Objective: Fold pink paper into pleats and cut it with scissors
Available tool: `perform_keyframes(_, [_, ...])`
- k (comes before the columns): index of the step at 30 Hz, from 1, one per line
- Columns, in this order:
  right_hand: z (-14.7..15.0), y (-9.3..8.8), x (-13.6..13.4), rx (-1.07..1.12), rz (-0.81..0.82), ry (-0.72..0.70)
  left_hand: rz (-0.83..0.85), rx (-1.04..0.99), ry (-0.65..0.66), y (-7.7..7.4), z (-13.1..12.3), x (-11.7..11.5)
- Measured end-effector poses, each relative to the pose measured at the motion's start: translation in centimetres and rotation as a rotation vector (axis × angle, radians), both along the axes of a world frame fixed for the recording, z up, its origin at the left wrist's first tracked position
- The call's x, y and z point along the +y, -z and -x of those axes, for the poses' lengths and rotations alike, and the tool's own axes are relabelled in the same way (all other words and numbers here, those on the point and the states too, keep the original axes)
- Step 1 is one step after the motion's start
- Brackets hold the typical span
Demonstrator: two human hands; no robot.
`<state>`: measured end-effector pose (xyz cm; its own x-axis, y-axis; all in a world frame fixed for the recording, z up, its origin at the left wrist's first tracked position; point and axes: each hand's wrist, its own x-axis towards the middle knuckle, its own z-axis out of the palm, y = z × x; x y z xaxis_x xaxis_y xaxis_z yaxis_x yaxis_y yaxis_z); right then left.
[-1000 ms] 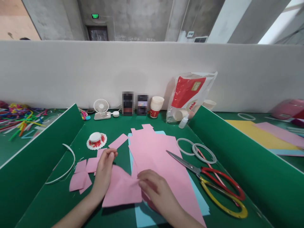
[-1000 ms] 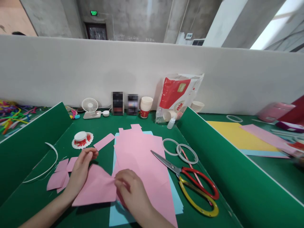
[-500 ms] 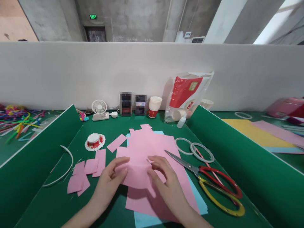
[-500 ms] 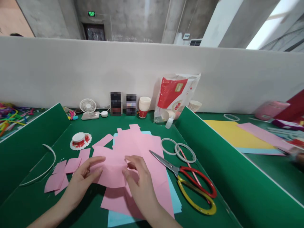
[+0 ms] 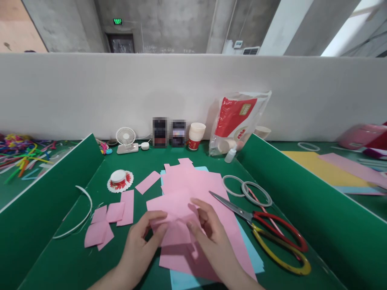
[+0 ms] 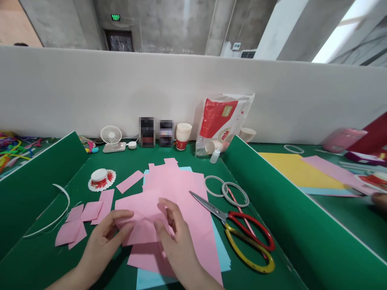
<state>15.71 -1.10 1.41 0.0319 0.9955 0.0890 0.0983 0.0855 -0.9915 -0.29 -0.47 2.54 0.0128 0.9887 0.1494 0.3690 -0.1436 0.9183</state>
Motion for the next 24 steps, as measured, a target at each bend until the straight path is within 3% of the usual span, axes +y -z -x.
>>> perform_keyframes(4, [0.02, -0.52, 0.08, 0.017, 0.020, -0.041, -0.030, 0.007, 0.021, 0.19, -0.01, -0.21])
perform_keyframes(13, [0.37, -0.88, -0.16, 0.063, 0.075, 0.011, -0.217, 0.092, 0.084, 0.40, -0.20, -0.81])
perform_keyframes(24, [0.40, -1.03, -0.14, 0.102, 0.127, -0.037, -0.180, 0.100, 0.077, 0.50, -0.17, -0.84])
